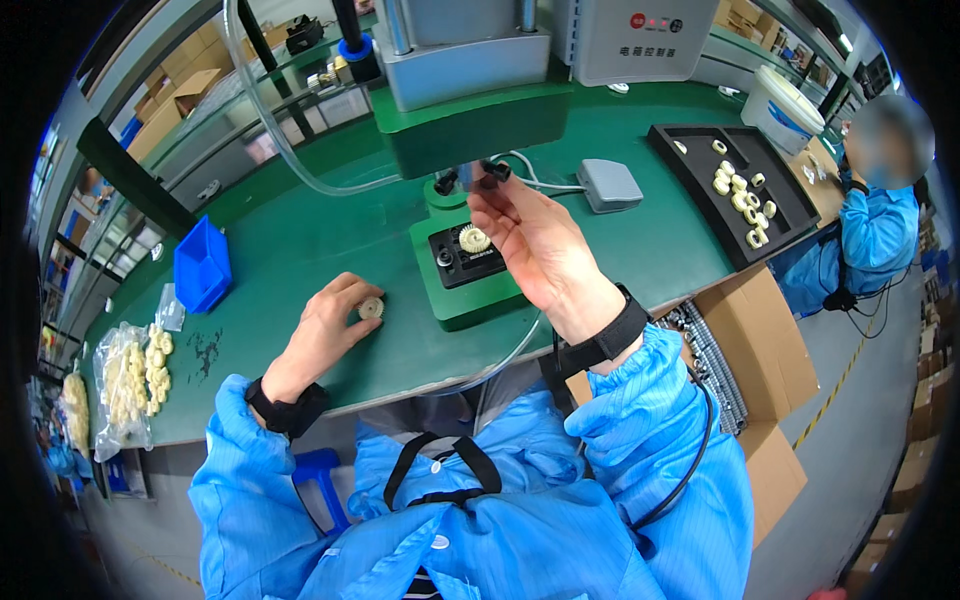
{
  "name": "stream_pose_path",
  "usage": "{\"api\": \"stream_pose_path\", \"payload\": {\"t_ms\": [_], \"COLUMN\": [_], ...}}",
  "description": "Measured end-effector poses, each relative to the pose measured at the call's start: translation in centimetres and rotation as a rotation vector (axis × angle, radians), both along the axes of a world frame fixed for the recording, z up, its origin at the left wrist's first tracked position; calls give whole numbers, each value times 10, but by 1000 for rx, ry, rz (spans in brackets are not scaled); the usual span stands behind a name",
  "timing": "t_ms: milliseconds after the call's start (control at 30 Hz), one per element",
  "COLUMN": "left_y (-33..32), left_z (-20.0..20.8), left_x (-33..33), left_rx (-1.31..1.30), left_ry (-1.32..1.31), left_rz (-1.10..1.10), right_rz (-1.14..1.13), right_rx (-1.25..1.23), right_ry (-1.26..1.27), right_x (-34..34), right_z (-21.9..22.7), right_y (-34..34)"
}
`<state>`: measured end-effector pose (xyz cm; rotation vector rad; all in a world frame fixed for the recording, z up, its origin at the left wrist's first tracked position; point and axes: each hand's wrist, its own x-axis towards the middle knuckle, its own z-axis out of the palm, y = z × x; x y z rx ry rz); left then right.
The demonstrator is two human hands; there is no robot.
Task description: Using a press machine and manual assembly to put together small plastic components at a factory workbench.
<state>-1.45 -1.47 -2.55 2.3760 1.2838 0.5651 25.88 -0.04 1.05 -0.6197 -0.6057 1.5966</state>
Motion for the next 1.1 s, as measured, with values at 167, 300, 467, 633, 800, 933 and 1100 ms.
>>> {"api": "stream_pose_path", "payload": {"t_ms": [167, 300, 467, 633, 800, 933, 1100], "left_y": [4, 5, 5, 3, 3, 2, 1], "left_z": [-1, -2, -3, -3, -5, -9, -4], "left_x": [-2, -3, -3, -3, -2, -3, -3], "left_rx": [33, 74, 40, 29, 51, 79, 66], "left_ry": [-7, 7, -5, 0, -7, -10, -17], "left_rz": [-30, -40, -15, 6, -8, -11, -16], "right_rz": [29, 14, 38, 72, 2, -103, 37], "right_rx": [-36, -18, 29, 101, 80, -87, 32], "right_ry": [-71, -17, -1, 98, 188, 175, 122], "right_x": [-10, -13, -10, -9, -14, -20, 0], "right_z": [1, 8, 11, 7, 12, 43, 43], "right_y": [-1, -9, -12, -8, -2, -18, -23]}}
